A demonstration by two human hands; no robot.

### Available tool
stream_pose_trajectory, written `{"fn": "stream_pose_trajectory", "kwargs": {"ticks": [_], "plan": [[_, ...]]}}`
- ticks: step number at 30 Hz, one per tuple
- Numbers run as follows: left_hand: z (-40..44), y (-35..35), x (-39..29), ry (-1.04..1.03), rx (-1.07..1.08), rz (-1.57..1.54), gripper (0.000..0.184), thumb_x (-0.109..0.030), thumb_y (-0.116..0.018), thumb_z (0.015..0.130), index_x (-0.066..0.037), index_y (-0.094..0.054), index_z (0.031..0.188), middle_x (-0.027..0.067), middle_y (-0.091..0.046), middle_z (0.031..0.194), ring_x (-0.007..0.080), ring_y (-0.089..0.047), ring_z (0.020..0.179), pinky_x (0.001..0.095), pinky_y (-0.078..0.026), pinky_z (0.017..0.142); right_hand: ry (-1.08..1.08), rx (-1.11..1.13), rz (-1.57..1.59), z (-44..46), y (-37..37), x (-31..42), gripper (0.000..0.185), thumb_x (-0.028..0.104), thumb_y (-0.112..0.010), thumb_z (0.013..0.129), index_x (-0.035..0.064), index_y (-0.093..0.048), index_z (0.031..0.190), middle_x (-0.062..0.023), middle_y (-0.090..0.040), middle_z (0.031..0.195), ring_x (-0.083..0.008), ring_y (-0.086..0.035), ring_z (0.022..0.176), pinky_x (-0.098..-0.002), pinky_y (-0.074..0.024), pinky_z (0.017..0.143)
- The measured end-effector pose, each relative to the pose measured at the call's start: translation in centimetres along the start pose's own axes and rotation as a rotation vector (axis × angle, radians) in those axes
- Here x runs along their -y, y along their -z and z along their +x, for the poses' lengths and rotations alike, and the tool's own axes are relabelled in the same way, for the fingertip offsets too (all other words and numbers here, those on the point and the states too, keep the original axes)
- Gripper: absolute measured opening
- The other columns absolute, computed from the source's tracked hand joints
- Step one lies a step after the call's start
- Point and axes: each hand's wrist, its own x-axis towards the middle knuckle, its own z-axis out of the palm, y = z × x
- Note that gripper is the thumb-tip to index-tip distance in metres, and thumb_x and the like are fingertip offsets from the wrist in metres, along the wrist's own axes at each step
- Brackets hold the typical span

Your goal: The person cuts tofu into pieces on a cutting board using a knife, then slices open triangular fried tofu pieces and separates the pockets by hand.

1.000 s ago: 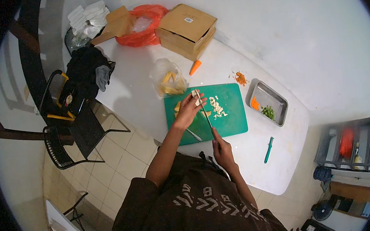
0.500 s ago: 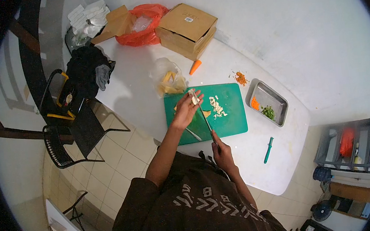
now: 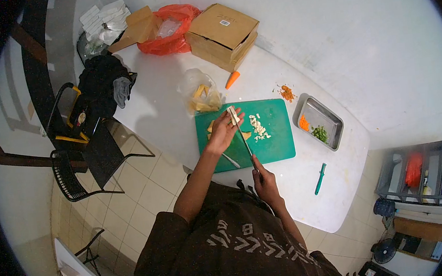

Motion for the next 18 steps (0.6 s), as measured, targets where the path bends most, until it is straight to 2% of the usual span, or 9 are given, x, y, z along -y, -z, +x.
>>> {"fn": "stream_pose_trajectory", "kwargs": {"ticks": [3,5,18], "plan": [[-0.08,-0.08,-0.05,-0.004,0.010,0.006,0.034,-0.018,-0.041,0.106,0.002,-0.043,0.134,0.0170,-0.050,0.139,0.0278,-0.054,0.125,0.0385,-0.046,0.108,-0.017,0.006,-0.010,0.05,0.06,0.12,0.056,-0.002,-0.051,0.095,0.0104,-0.041,0.149,-0.0236,-0.065,0.086,-0.0194,-0.057,0.065,-0.0295,-0.0475,0.067],[-0.12,-0.13,-0.07,-0.005,0.014,0.008,0.034,-0.018,-0.041,0.106,0.002,-0.042,0.134,0.0166,-0.050,0.139,0.0274,-0.054,0.125,0.0381,-0.046,0.108,-0.032,0.005,-0.003,0.05,0.09,0.24,0.060,-0.002,-0.053,0.094,0.0162,-0.040,0.150,-0.0220,-0.060,0.076,-0.0324,-0.060,0.066,-0.0364,-0.0498,0.066],[-0.16,-0.28,-0.07,-0.021,0.051,0.044,0.035,-0.019,-0.043,0.106,0.000,-0.044,0.135,0.0148,-0.050,0.141,0.0260,-0.055,0.126,0.0366,-0.047,0.108,-0.041,0.014,-0.038,0.61,0.29,0.74,0.056,0.001,-0.051,0.096,0.0137,-0.040,0.150,-0.0259,-0.062,0.082,-0.0373,-0.064,0.072,-0.0381,-0.0506,0.069]]}}
